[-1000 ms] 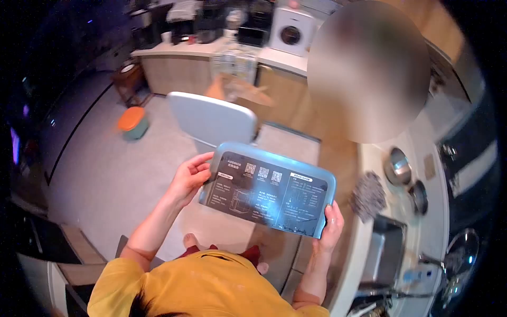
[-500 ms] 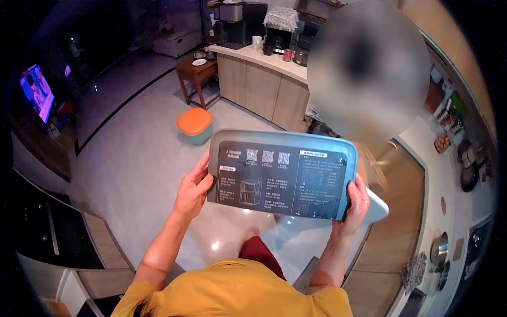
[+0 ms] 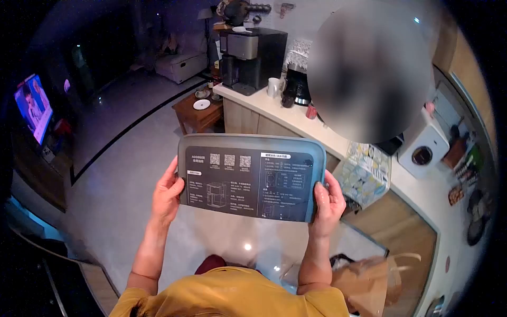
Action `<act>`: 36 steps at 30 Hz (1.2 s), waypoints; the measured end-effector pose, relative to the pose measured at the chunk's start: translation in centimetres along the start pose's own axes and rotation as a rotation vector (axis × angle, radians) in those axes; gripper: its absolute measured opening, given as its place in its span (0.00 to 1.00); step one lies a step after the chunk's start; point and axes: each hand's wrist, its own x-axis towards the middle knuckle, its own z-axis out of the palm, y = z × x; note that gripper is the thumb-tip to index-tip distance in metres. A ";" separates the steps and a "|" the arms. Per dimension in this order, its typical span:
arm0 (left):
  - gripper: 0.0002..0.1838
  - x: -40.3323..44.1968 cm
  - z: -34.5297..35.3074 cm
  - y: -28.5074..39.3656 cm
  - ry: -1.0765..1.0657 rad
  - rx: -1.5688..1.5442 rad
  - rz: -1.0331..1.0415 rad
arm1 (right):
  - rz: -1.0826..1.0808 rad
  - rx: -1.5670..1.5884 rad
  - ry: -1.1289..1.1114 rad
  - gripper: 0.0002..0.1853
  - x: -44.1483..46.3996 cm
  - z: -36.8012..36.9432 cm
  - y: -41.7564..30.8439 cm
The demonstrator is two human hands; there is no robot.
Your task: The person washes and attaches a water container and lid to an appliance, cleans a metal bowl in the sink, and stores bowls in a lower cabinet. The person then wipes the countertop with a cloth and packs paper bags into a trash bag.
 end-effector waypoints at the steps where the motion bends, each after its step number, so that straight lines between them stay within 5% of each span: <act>1: 0.29 3.1 -1.7 -0.3 -0.002 0.027 0.012 | 0.012 -0.014 -0.021 0.19 2.3 1.7 1.6; 13: 0.30 42.1 -4.9 0.4 -0.256 0.119 0.098 | -0.293 -0.148 0.108 0.19 27.6 13.6 13.9; 19: 0.29 66.1 -2.4 2.8 -0.389 0.422 0.307 | -0.570 -0.382 0.280 0.19 46.6 18.7 19.7; 25: 0.27 85.9 -0.8 4.1 -0.301 0.766 0.599 | -0.614 -0.167 0.117 0.21 66.8 22.5 26.2; 33: 0.28 107.2 -3.6 -1.8 -0.142 0.813 0.501 | -0.586 -0.738 0.108 0.21 85.4 25.8 35.7; 36: 0.26 114.2 -4.7 -5.8 -0.242 0.724 0.402 | -0.520 -0.909 0.160 0.22 88.8 25.3 39.4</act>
